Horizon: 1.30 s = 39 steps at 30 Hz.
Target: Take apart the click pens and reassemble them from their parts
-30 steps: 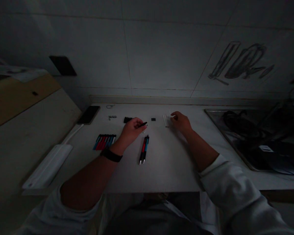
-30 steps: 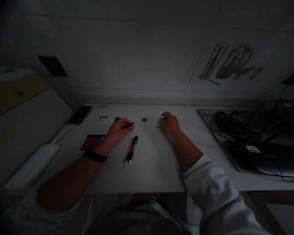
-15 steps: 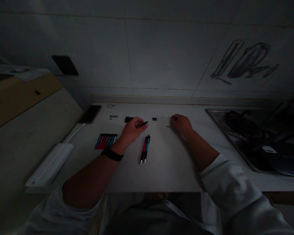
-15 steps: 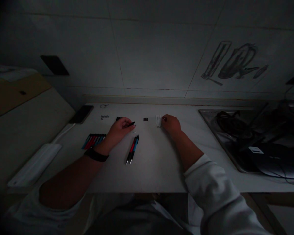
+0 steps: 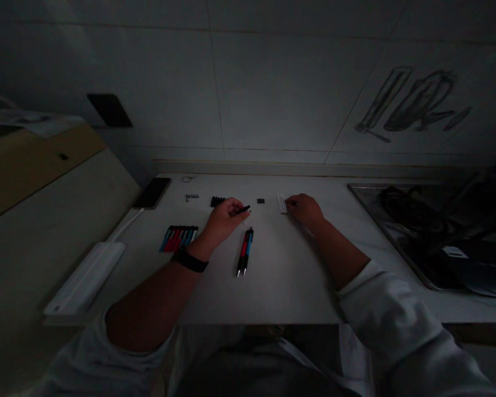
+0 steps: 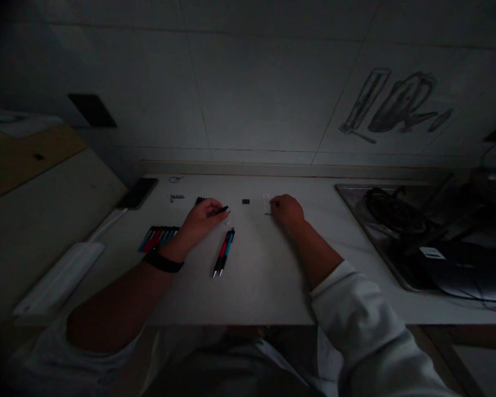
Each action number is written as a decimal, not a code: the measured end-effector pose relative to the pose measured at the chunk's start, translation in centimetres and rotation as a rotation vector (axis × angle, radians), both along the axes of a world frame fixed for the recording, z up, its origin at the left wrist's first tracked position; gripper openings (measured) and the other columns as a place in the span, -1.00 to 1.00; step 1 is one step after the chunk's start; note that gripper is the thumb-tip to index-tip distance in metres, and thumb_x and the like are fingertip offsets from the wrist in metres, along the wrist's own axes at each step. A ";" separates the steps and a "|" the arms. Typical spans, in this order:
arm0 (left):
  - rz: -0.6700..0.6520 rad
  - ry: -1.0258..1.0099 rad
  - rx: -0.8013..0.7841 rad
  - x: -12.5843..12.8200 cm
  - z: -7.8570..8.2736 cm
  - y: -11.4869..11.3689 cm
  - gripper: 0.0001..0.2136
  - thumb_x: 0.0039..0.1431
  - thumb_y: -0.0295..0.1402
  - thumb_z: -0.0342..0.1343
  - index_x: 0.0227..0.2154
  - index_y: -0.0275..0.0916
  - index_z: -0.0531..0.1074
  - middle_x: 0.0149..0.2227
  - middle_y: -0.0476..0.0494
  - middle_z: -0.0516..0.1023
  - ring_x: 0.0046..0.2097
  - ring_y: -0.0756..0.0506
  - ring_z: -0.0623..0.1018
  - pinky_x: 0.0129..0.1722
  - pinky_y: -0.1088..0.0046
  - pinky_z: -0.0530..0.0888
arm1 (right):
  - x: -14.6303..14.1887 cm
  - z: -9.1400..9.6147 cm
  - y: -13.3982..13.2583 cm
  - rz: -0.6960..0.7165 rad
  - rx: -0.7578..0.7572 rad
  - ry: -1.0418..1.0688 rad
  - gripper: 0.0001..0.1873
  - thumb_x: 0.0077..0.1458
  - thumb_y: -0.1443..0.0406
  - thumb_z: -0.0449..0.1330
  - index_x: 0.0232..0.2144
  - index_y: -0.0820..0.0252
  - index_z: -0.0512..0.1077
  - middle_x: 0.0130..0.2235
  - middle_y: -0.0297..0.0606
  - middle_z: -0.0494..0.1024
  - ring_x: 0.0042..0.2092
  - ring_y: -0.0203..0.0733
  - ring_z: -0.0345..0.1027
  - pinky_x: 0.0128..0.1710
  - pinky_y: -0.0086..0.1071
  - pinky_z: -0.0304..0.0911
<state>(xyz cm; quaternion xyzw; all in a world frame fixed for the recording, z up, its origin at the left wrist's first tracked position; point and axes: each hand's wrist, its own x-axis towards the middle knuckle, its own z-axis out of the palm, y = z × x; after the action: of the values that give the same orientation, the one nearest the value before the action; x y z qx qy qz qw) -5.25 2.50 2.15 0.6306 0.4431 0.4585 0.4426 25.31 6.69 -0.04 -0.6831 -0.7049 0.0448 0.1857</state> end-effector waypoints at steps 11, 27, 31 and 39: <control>-0.034 -0.108 -0.058 0.5 0.4 -0.5 -0.69 -0.01 -0.22 0.39 -0.28 -0.21 0.44 -0.27 -0.06 0.57 -0.20 -0.08 0.57 -0.11 0.36 0.48 | -7.9 3.1 -4.8 0.509 0.274 0.569 -0.82 0.27 0.21 0.24 -0.13 0.08 0.60 -0.23 -0.25 0.60 -0.30 -0.24 0.41 -0.28 -0.38 0.31; -0.046 -0.108 -0.010 0.5 0.5 -0.4 -0.72 0.06 -0.21 0.36 -0.24 -0.22 0.48 -0.22 -0.07 0.57 -0.14 -0.08 0.56 -0.04 0.36 0.46 | -8.6 3.5 -4.7 0.474 0.194 0.613 -0.86 0.26 0.20 0.21 -0.27 0.11 0.53 -0.25 -0.25 0.58 -0.24 -0.22 0.42 -0.24 -0.38 0.29; 0.042 -0.161 -0.005 0.1 0.9 -0.2 -0.72 0.12 -0.15 0.31 -0.22 -0.21 0.49 -0.21 -0.08 0.55 -0.18 -0.05 0.53 -0.08 0.39 0.46 | -6.3 6.4 -2.4 0.338 0.313 0.513 -0.86 0.26 0.23 0.21 -0.25 0.14 0.55 -0.20 -0.21 0.59 -0.20 -0.19 0.44 -0.19 -0.35 0.30; 0.078 -0.191 -0.043 -0.2 0.7 0.1 -0.67 0.12 -0.06 0.31 -0.21 -0.20 0.52 -0.21 -0.09 0.55 -0.21 -0.05 0.51 -0.14 0.40 0.47 | -4.9 8.5 4.0 0.217 0.088 0.158 -0.88 0.25 0.28 0.24 -0.27 0.12 0.60 -0.21 -0.24 0.66 -0.17 -0.16 0.49 -0.09 -0.32 0.30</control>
<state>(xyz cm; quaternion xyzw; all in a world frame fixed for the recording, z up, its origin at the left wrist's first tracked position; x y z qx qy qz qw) -5.41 2.63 2.80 0.5566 0.4327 0.5239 0.4780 20.38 10.71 8.51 -0.5885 -0.7590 0.0874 0.2644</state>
